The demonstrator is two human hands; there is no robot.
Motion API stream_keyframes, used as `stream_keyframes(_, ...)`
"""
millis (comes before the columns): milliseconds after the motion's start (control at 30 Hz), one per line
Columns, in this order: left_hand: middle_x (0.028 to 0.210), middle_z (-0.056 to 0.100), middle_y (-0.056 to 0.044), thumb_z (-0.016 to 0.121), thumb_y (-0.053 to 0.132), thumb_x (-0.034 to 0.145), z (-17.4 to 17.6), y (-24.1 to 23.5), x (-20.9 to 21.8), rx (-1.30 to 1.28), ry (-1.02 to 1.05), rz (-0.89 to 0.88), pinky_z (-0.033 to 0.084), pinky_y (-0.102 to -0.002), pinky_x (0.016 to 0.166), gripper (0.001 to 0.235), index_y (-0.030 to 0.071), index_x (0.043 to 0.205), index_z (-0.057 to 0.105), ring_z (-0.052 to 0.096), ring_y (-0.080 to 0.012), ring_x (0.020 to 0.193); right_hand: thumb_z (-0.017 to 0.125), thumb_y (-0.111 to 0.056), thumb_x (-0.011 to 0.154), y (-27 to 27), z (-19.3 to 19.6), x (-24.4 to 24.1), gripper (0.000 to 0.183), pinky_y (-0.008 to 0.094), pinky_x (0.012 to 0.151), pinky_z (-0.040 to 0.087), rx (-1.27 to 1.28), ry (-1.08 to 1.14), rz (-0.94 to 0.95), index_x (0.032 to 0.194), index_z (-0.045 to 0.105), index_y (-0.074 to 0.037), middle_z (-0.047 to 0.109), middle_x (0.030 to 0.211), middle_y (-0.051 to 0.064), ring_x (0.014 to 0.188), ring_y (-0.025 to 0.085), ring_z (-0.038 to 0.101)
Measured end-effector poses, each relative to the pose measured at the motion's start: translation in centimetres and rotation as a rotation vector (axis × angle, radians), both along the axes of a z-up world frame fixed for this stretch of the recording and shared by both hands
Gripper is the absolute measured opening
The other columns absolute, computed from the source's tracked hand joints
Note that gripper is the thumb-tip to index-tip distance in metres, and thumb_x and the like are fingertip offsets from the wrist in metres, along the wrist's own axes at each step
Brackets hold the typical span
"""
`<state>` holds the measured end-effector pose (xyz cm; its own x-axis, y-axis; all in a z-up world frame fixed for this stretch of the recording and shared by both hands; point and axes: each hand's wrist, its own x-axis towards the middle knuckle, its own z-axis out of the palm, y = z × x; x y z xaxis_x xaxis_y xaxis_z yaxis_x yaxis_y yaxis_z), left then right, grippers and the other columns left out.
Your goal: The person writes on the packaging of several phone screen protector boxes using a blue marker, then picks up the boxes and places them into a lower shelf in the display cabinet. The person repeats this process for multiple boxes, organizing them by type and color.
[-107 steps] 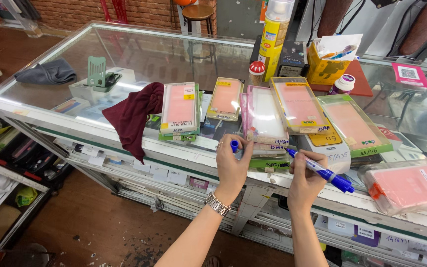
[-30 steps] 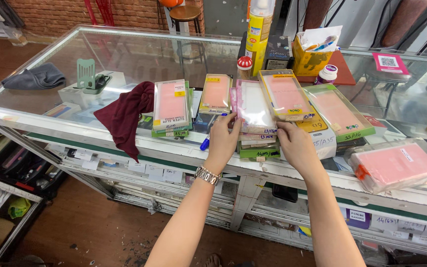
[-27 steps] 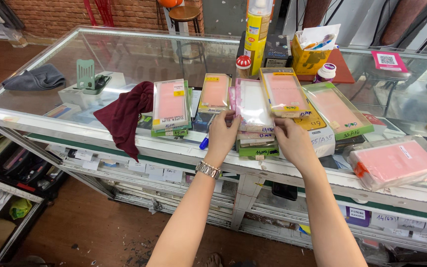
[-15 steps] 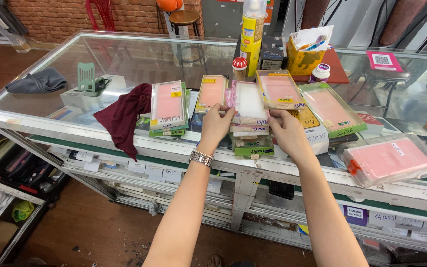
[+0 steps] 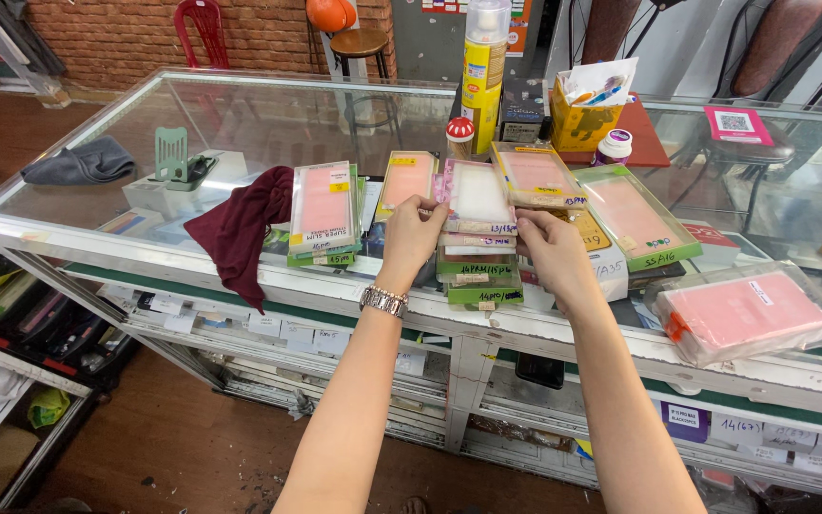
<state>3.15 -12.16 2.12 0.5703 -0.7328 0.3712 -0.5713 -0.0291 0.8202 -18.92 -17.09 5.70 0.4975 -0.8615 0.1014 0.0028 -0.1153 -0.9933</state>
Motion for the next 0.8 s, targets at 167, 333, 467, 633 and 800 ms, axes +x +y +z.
stream_keyframes(167, 0.086, 0.077, -0.017, 0.07, 0.037, 0.088, -0.7, 0.5, -0.2, 0.028, 0.051, -0.022, 0.058, -0.036, 0.077, 0.039, 0.0, 0.098, 0.072, 0.077, -0.0277, 0.081, 0.052, -0.019, 0.103, 0.1, -0.1, 0.0, 0.038, 0.029, 0.087, 0.056, 0.053, 0.044, -0.023, 0.131, 0.062, 0.004, 0.073, 0.113, 0.011, 0.103, 0.017, 0.071)
stream_keyframes(333, 0.095, 0.077, -0.017, 0.07, 0.034, 0.087, -1.8, 1.0, -0.6, 0.047, 0.123, -0.035, 0.059, -0.037, 0.074, 0.038, 0.0, 0.103, 0.071, 0.076, -0.0276, 0.084, 0.056, -0.023, 0.103, 0.7, -1.2, -0.4, 0.039, 0.031, 0.075, 0.053, -0.054, 0.258, -0.034, 0.135, 0.065, -0.002, 0.074, 0.104, 0.015, 0.087, 0.021, 0.069)
stream_keyframes(467, 0.104, 0.077, -0.017, 0.069, 0.032, 0.087, -2.4, 1.4, -0.5, 0.02, 0.165, -0.05, 0.061, -0.036, 0.075, 0.04, 0.001, 0.112, 0.068, 0.076, -0.0254, 0.087, 0.058, -0.022, 0.1, 1.0, -1.7, -2.0, 0.039, 0.028, 0.081, 0.053, -0.331, 0.37, -0.004, 0.131, 0.064, 0.001, 0.077, 0.102, 0.014, 0.093, 0.017, 0.074)
stream_keyframes(633, 0.108, 0.076, -0.016, 0.07, 0.032, 0.09, -2.0, 1.3, -0.3, -0.055, 0.118, -0.027, 0.058, -0.035, 0.08, 0.041, 0.0, 0.116, 0.066, 0.076, -0.0235, 0.091, 0.055, -0.021, 0.101, -1.2, -0.2, -6.1, 0.034, 0.035, 0.077, 0.061, -0.139, 0.178, -0.113, 0.121, 0.067, 0.004, 0.078, 0.095, 0.015, 0.082, 0.021, 0.075)
stream_keyframes(800, 0.112, 0.076, -0.015, 0.064, 0.029, 0.091, -1.3, -0.4, -1.7, -0.156, 0.172, -0.012, 0.061, -0.035, 0.081, 0.039, 0.001, 0.119, 0.065, 0.077, -0.0232, 0.092, 0.061, -0.025, 0.098, -5.7, -0.1, -6.7, 0.039, 0.038, 0.083, 0.057, -0.506, 0.308, -0.384, 0.123, 0.066, 0.005, 0.075, 0.105, 0.017, 0.094, 0.026, 0.073)
